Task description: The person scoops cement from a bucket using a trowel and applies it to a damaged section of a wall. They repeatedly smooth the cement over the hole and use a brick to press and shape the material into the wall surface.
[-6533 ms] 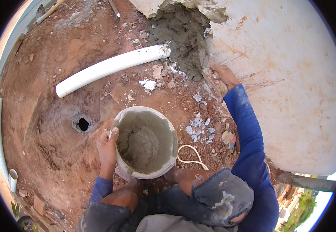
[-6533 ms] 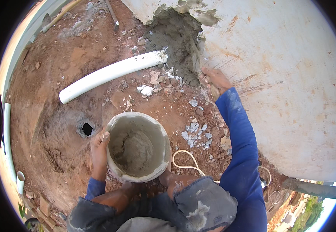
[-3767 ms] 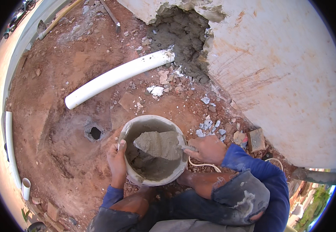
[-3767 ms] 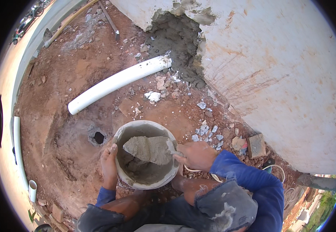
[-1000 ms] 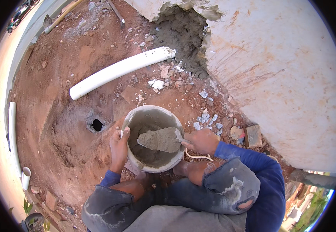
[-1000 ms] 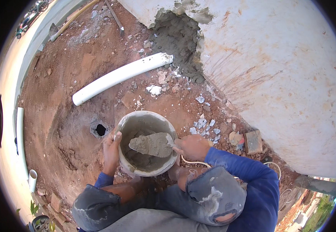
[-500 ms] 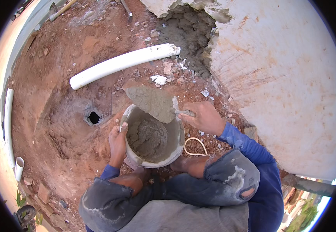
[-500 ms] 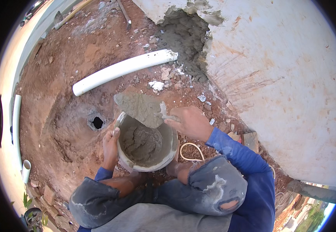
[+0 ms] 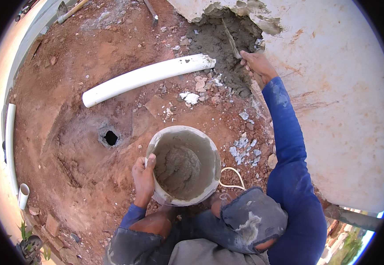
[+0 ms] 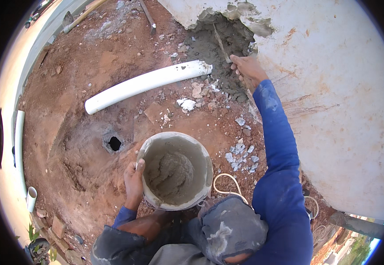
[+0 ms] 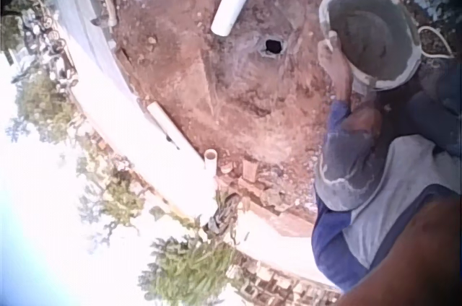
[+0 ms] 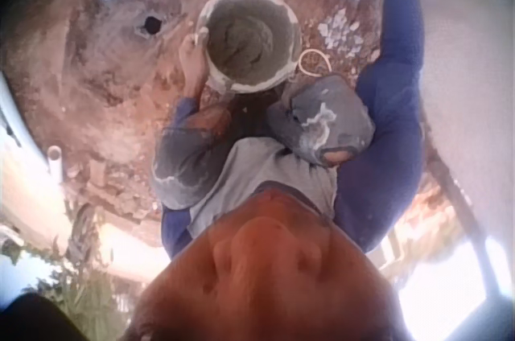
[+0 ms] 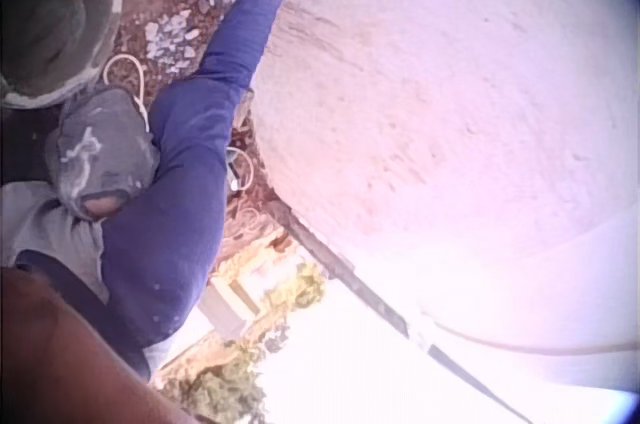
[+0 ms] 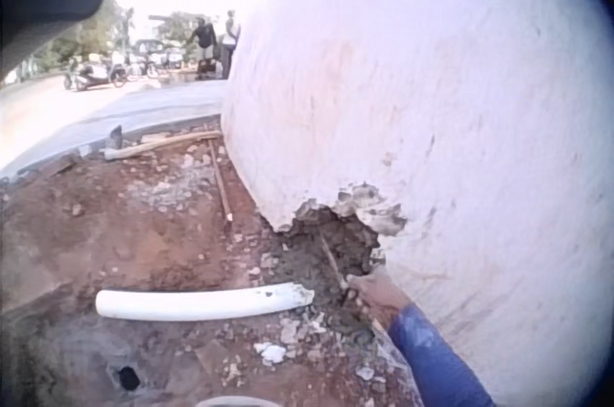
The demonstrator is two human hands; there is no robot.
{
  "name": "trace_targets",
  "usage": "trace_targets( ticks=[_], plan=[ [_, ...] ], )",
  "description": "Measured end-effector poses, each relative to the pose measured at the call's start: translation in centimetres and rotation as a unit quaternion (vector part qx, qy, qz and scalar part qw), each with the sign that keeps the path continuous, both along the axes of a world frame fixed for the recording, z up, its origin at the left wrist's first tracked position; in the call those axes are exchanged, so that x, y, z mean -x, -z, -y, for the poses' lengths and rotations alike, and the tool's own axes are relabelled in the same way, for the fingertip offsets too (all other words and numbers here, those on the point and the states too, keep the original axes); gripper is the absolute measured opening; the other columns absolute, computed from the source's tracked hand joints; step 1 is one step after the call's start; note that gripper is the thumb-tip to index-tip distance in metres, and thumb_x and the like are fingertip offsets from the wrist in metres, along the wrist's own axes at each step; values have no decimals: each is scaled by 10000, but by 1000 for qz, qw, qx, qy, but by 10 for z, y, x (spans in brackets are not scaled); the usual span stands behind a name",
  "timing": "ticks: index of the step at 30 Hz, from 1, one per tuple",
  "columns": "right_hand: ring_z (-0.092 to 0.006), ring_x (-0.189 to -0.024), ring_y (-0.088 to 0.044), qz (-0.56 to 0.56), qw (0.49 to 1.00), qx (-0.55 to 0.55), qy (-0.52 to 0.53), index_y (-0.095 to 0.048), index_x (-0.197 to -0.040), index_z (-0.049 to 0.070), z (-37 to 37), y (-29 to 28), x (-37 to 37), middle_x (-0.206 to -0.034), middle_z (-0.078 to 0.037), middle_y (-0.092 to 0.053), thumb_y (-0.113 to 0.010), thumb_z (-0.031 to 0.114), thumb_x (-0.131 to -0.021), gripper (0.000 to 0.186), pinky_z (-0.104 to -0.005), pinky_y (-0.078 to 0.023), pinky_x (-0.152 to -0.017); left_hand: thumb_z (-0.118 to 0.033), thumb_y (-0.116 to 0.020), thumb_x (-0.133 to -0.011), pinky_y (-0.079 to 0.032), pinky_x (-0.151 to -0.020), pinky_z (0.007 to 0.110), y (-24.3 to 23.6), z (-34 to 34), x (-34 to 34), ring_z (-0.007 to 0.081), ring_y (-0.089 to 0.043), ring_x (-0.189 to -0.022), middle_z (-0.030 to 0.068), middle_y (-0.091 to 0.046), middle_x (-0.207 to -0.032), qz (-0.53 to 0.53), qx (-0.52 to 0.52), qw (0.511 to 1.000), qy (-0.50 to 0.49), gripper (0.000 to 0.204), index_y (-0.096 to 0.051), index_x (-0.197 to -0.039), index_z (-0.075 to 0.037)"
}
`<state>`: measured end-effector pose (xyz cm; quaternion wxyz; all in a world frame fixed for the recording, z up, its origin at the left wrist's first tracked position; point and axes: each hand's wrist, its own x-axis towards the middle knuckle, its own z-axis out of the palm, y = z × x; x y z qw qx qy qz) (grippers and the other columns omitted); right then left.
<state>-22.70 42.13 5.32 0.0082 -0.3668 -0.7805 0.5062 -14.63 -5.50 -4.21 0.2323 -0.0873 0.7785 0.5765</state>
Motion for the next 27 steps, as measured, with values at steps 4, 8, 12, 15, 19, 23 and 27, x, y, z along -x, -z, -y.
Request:
trace_targets(
  ticks=[4, 8, 12, 15, 19, 23, 27],
  plan=[
    [-203, -599, -571, 97, 955, -218, -174, -644, -822, 20, 50, -59, -79, -654, -87, -607, -666, 470, -931, 463, -369, -436, -536, -352, -684, -978, -387, -598, 293, 1, -7, 1, 79, -418, -672, -21, -500, -682, -5, -27, 1000, 6, 408, -545, -758, -38],
    [-368, -671, -651, 98, 852, -308, -411, -674, -851, 13, 109, -57, -125, -710, -185, -652, -699, 418, -892, 408, -489, -480, -596, -360, -690, -970, -381, -576, 304, -1, -11, 3, 85, -412, -644, -16, -493, -662, -42, 7, 999, 16, 429, -544, -741, -27],
    [-334, -735, -699, 193, 732, -403, -514, -719, -959, 82, 158, -18, -144, -715, -159, -674, -707, 279, -847, 227, -429, -544, -650, -357, -690, -966, -386, -574, 310, 4, -21, 3, 91, -414, -633, -15, -503, -655, -21, -26, 999, 34, 427, -557, -738, -21],
    [-327, -726, -711, 169, 654, -491, -550, -706, -912, 41, 197, 42, -162, -745, -162, -690, -695, 208, -818, 192, -438, -555, -625, -358, -688, -966, -388, -572, 300, 7, -17, 9, 82, -418, -627, -16, -507, -649, -77, -5, 995, 56, 425, -562, -740, -21],
    [-322, -665, -700, 136, 676, -371, -622, -678, -856, 24, 236, 40, -187, -743, -154, -683, -682, 179, -799, 165, -445, -551, -586, -358, -687, -966, -391, -564, 304, -13, -19, 3, 84, -424, -616, -11, -502, -636, -49, -8, 998, 23, 427, -557, -738, -21],
    [-320, -690, -702, 136, 721, -313, -604, -674, -870, 50, 231, 14, -193, -751, -139, -679, -666, 255, -874, 205, -443, -556, -598, -366, -684, -969, -372, -585, 281, -17, -22, 2, 71, -408, -666, -36, -486, -683, -30, 41, 998, 44, 417, -541, -736, -50],
    [-321, -715, -707, 124, 765, -288, -563, -643, -915, 69, 205, 24, -212, -777, -138, -679, -628, 381, -941, 313, -430, -559, -596, -367, -690, -955, -415, -592, 325, -18, -24, 7, 109, -460, -641, 24, -531, -661, -24, 56, 997, 37, 423, -559, -747, -23]
  ],
)
